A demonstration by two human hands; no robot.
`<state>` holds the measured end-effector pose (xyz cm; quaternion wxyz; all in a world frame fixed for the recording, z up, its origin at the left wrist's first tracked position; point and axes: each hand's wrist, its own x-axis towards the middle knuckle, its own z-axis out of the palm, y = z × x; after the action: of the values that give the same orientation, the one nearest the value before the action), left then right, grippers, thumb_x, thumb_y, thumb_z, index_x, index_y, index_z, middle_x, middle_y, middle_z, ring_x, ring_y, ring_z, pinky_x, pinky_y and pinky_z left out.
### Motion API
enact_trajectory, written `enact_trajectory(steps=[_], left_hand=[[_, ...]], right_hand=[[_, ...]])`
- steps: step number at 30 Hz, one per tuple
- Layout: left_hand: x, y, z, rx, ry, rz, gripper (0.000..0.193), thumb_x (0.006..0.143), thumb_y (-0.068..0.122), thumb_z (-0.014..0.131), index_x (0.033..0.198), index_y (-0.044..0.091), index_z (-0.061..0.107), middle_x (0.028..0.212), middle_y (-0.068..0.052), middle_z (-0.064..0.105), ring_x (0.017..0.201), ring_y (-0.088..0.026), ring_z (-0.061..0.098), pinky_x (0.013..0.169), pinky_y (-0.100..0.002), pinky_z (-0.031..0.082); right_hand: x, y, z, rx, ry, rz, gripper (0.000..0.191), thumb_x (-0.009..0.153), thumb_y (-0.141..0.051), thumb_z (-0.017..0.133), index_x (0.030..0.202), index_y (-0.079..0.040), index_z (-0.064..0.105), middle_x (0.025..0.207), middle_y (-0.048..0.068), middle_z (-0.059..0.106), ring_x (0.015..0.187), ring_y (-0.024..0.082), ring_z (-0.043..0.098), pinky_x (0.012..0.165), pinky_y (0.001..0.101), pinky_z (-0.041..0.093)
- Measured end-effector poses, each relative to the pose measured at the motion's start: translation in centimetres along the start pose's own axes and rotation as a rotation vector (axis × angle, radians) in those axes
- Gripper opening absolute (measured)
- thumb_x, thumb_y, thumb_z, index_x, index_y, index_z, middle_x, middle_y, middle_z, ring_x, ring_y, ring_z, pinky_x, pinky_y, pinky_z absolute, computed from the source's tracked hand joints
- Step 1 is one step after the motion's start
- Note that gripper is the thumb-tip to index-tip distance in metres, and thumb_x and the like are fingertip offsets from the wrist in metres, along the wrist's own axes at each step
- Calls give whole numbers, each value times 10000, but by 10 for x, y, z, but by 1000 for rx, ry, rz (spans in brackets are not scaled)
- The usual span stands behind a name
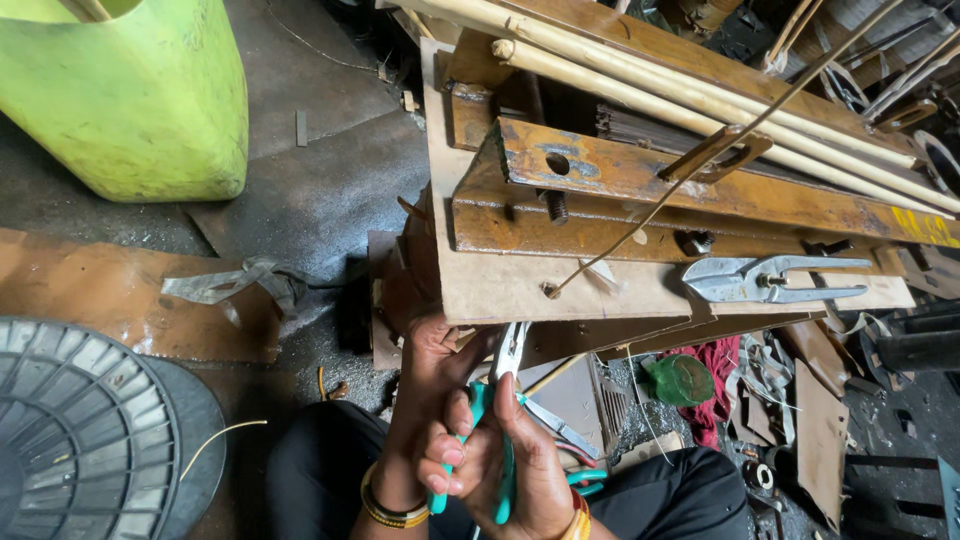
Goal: The person sits on the floor and winds a thin wire onto a cylindrical coil using a wooden stick to guide the wire. They use pliers to cut the wire, tie it off, and adjust the winding mechanism. The person repeats the winding and cutting process multiple times.
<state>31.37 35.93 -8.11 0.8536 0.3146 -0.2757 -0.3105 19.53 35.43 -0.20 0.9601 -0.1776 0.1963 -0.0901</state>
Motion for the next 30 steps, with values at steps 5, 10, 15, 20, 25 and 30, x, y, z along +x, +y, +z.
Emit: enact_trajectory(steps=[5,10,15,20,25,30], left_hand=[[0,3,3,0,8,-22,296,1064,87,508,1328,-45,531,1282,-151,628,1191,-243,592,1057,-403,449],[-17,3,6,-108,27,-7,324,1086,110,474,1370,-46,491,1328,-165,595,1234,-268,564,1088,-427,421],[-3,0,-2,-143,0,-26,353,1108,133,439,1412,-48,450,1375,-179,562,1276,-293,536,1120,-452,392],[7,0,-3,-142,-17,-20,382,1131,156,405,1453,-49,409,1421,-193,529,1319,-318,508,1152,-477,364],[-33,-6,8,-632,40,34,412,1153,179,370,1495,-50,369,1468,-207,497,1362,-343,480,1184,-502,335],[-62,-20,36,-2832,-666,187,442,1175,202,336,1537,-51,328,1514,-221,464,1404,-367,452,1216,-527,307]], right_hand=[[0,1,-7,-29,19,35,579,1011,-606,392,977,-52,559,803,108,524,758,229,488,703,345,410],[1,2,-8,-65,-23,44,609,1010,-653,382,920,-65,513,788,90,492,699,247,476,670,343,398],[-1,-1,-8,-106,31,76,612,980,-666,383,904,-72,505,767,96,487,672,256,475,642,345,392],[-3,-5,-12,-61,59,109,590,1009,-634,382,924,-63,504,774,107,498,668,261,483,643,348,395],[3,-1,-10,-73,97,104,483,988,-492,428,1189,-86,593,1025,162,669,968,391,684,868,454,566],[16,29,1,-108,-129,-72,465,1054,-397,448,1363,-60,537,1382,191,588,1420,393,490,1084,414,510]])
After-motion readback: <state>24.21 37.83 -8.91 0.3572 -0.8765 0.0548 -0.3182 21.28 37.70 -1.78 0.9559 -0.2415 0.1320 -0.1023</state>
